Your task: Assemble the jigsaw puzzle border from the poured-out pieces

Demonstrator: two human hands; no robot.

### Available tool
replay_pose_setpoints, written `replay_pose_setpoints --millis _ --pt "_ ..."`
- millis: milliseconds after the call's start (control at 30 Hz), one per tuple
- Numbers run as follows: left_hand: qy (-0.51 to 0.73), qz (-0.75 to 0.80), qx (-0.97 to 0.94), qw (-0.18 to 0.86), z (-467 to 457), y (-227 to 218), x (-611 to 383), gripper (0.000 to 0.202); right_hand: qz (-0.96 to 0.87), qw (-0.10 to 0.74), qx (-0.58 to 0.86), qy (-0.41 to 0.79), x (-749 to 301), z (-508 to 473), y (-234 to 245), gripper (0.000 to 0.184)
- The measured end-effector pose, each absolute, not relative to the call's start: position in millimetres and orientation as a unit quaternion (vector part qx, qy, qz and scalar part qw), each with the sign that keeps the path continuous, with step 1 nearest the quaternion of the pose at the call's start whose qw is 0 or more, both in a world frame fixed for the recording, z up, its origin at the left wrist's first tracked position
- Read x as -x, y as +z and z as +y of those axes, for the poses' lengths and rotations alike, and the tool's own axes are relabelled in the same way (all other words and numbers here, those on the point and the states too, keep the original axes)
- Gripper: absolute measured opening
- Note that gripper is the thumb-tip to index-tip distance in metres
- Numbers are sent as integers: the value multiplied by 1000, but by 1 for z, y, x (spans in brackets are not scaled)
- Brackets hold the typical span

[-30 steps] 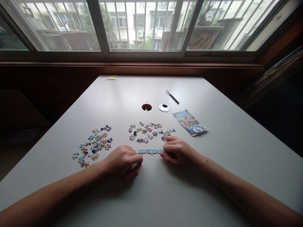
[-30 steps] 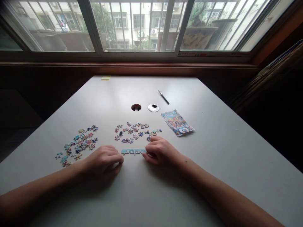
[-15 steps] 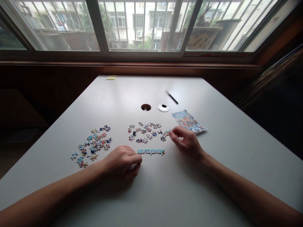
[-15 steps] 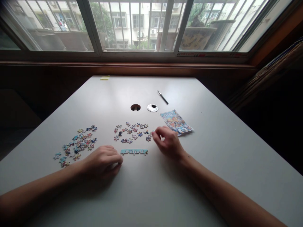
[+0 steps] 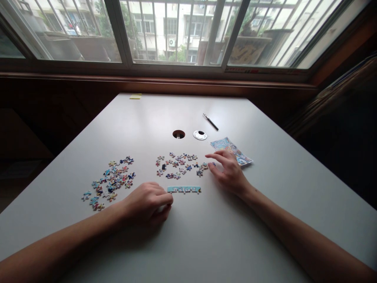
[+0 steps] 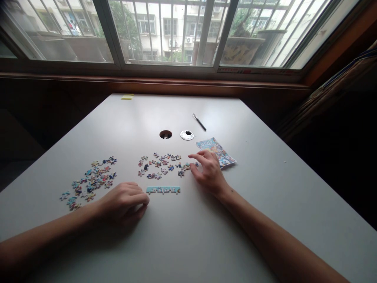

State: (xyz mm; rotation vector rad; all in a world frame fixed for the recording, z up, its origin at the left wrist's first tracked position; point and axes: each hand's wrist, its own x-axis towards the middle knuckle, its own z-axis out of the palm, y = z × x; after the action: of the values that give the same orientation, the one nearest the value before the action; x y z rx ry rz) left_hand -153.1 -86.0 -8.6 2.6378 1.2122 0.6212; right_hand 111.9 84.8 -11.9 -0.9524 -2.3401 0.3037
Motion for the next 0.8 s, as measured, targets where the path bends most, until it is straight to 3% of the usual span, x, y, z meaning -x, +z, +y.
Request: replay_pose_setpoints --millis 167,300,467,700,800 --pt "212 404 -886 82 -86 -8 153 10 -894 272 337 114 -111 82 -8 18" --pt "214 403 -886 81 -86 -8 153 10 -862 281 366 208 -112 85 -5 9" --pt "212 406 -885 82 -86 -8 153 11 -802 336 416 266 -114 88 -7 15" --pt "223 406 -883 76 -86 -8 152 10 -806 358 427 199 -114 88 -11 24" --pt "222 405 -884 75 -86 -8 152 11 -833 319 423 157 -114 89 -13 29"
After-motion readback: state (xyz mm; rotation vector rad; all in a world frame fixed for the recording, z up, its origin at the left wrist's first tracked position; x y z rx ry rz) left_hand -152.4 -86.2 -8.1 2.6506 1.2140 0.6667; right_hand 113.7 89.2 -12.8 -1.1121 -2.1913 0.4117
